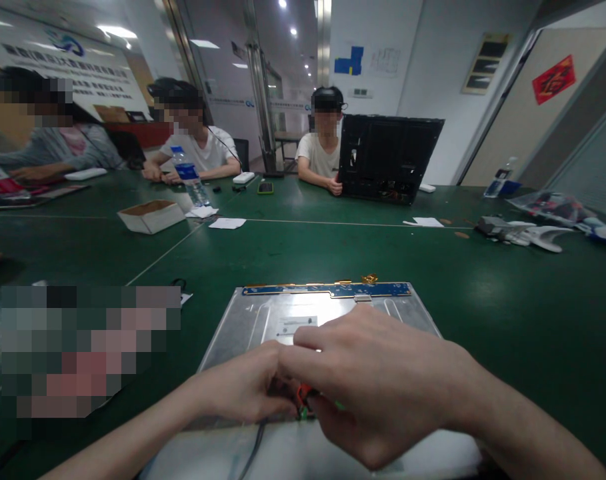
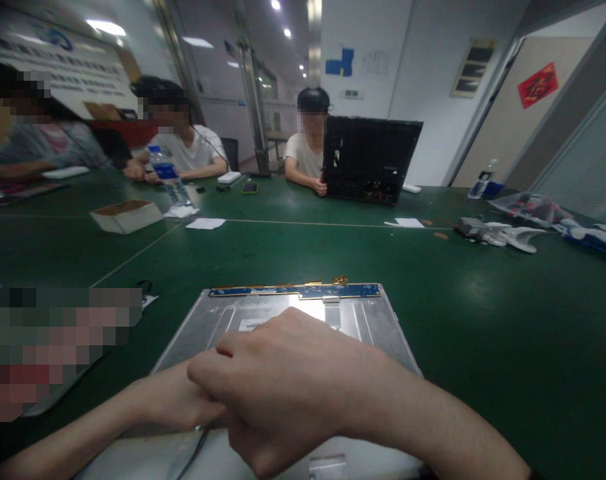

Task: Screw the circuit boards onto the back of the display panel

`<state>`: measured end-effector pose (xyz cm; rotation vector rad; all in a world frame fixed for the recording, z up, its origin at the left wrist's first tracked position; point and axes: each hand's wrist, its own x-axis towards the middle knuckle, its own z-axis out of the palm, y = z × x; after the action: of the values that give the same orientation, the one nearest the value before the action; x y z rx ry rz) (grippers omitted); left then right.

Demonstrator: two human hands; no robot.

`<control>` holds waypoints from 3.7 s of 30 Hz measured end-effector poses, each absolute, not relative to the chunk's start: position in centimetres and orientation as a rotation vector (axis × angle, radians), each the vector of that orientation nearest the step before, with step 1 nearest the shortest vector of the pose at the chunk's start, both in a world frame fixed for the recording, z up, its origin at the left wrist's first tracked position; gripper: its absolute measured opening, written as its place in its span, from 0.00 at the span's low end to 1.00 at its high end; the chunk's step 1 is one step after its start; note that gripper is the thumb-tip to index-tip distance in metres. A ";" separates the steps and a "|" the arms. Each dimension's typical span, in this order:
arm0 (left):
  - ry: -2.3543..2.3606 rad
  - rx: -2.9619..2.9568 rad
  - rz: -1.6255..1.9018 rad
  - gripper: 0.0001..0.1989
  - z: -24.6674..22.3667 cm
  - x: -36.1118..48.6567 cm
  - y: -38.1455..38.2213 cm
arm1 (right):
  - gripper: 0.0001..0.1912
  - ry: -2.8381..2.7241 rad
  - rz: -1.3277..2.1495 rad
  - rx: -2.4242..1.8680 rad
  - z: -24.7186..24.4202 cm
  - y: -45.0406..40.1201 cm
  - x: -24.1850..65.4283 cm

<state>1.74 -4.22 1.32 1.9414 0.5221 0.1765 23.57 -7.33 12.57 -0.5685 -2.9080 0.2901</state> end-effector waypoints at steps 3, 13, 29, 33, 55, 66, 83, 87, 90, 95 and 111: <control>0.514 1.972 0.166 0.03 1.3 1.7 -4.2 | 0.11 -2.910 0.260 -0.567 12.4 -7.3 23.6; 0.570 2.012 0.133 0.08 1.3 1.5 -4.2 | 0.06 -2.886 0.221 -0.594 12.3 -7.3 23.4; 0.473 1.982 0.224 0.03 2.1 2.0 -4.3 | 0.10 -2.902 0.273 -0.543 12.5 -7.5 23.6; 0.515 2.072 0.198 0.05 2.0 1.8 -4.0 | 0.06 -2.898 0.234 -0.548 12.4 -7.6 23.4; 0.500 2.108 0.182 0.06 1.8 1.6 -3.9 | 0.06 -2.894 0.294 -0.567 12.6 -7.7 23.4; 0.571 2.168 0.129 0.06 1.0 1.3 -4.0 | 0.11 -2.915 0.299 -0.567 12.7 -7.7 23.6; 0.547 2.142 0.146 0.05 1.3 1.3 -4.0 | 0.06 -2.896 0.267 -0.597 12.6 -7.8 23.4; 0.525 2.161 0.172 0.05 1.1 1.3 -3.7 | 0.13 -2.901 0.346 -0.554 12.8 -7.8 23.5; 0.516 2.154 0.169 0.06 1.3 1.4 -3.7 | 0.13 -2.890 0.308 -0.533 12.8 -7.8 23.6; 0.556 2.128 0.148 0.08 1.8 1.6 -4.1 | 0.07 -2.898 0.223 -0.614 12.5 -7.8 23.3; 0.599 2.061 0.127 0.08 1.3 1.5 -4.4 | 0.05 -2.878 0.196 -0.607 12.2 -7.6 23.5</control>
<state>1.52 -4.44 1.32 2.0614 0.5986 0.1270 23.51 -7.63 12.19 -0.6066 -2.8779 0.1956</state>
